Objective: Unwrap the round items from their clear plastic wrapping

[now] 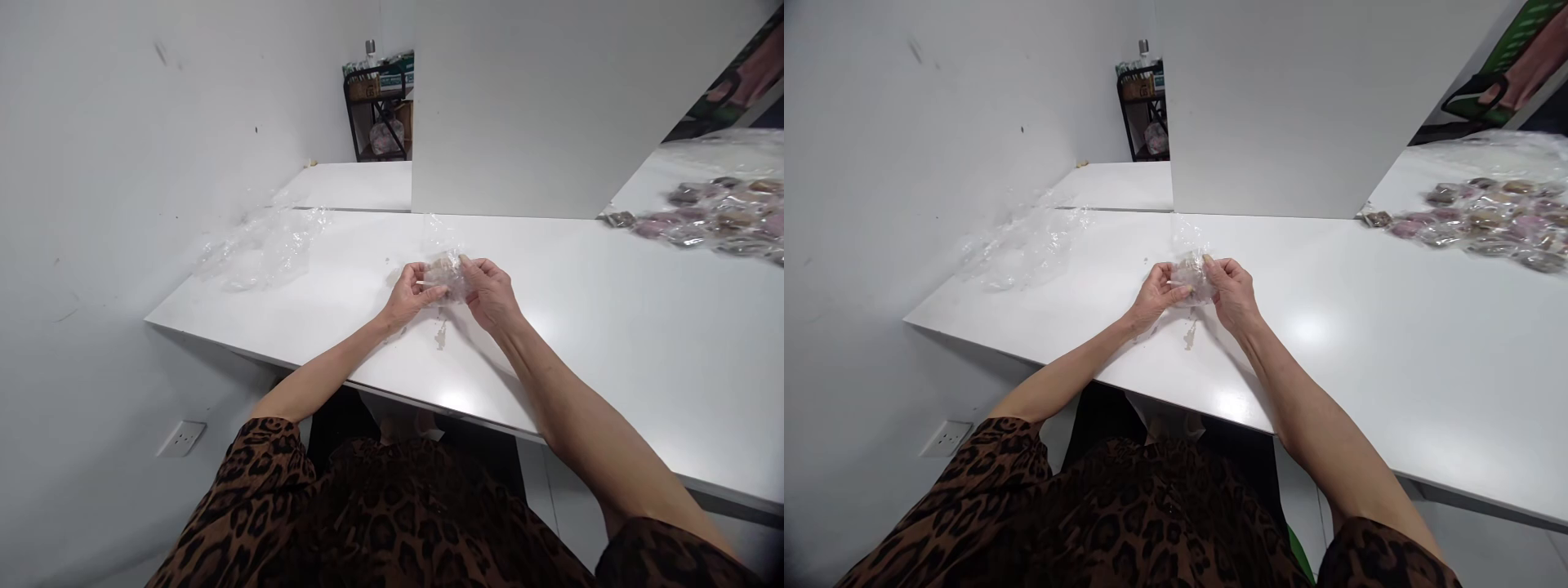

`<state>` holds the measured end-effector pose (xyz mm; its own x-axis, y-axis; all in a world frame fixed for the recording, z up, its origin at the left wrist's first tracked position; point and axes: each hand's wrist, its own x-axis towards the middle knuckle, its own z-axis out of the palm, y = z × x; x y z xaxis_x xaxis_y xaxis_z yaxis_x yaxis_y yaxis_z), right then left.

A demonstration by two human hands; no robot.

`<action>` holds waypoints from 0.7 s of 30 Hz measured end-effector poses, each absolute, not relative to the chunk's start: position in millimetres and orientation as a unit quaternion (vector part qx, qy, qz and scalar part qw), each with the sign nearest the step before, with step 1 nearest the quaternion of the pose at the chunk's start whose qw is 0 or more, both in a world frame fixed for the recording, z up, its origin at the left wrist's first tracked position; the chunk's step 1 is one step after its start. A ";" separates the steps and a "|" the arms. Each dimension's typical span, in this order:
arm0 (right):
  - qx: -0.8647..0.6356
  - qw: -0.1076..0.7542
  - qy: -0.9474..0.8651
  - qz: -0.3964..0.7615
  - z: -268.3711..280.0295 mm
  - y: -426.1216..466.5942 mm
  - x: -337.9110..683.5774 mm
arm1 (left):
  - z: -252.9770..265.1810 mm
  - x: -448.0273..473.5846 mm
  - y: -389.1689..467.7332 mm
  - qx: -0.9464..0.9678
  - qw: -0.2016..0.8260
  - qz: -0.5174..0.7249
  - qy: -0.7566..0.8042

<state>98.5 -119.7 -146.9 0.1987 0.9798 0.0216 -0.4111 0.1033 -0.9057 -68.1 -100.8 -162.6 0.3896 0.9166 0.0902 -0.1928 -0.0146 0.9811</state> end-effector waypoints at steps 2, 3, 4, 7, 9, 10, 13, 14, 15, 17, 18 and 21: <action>-0.411 0.666 -0.319 0.535 -149.5 -116.8 101.4 | -161.9 -68.9 -100.2 0.570 0.604 0.465 0.306; -0.411 0.674 -0.299 0.536 -151.1 -114.4 103.6 | -162.1 -69.1 -99.7 0.580 0.590 0.478 0.296; -0.410 0.682 -0.281 0.537 -152.7 -111.7 106.1 | -162.6 -69.2 -99.4 0.590 0.576 0.489 0.285; -0.405 0.699 -0.248 0.534 -155.9 -105.8 112.0 | -163.9 -69.4 -99.3 0.600 0.567 0.490 0.278; -0.404 0.700 -0.259 0.529 -155.6 -106.0 112.6 | -163.7 -69.9 -100.2 0.570 0.598 0.476 0.301; -0.403 0.697 -0.277 0.525 -154.8 -107.5 111.7 | -163.3 -70.3 -100.6 0.550 0.615 0.470 0.314; -0.396 0.676 -0.346 0.517 -151.2 -114.5 106.2 | -161.4 -71.9 -101.1 0.513 0.641 0.461 0.336; -0.393 0.667 -0.362 0.519 -150.2 -116.7 104.2 | -160.9 -72.5 -100.9 0.513 0.644 0.459 0.335; -0.391 0.660 -0.371 0.523 -149.4 -118.2 102.5 | -160.6 -73.0 -100.4 0.514 0.645 0.456 0.333; -0.387 0.652 -0.369 0.537 -148.2 -119.3 100.6 | -160.6 -73.7 -99.1 0.517 0.645 0.456 0.330; -0.385 0.651 -0.360 0.546 -147.7 -119.0 100.6 | -160.9 -73.9 -98.5 0.521 0.641 0.458 0.329; -0.378 0.642 -0.330 0.579 -145.1 -117.2 103.6 | -162.1 -74.3 -97.2 0.539 0.626 0.466 0.318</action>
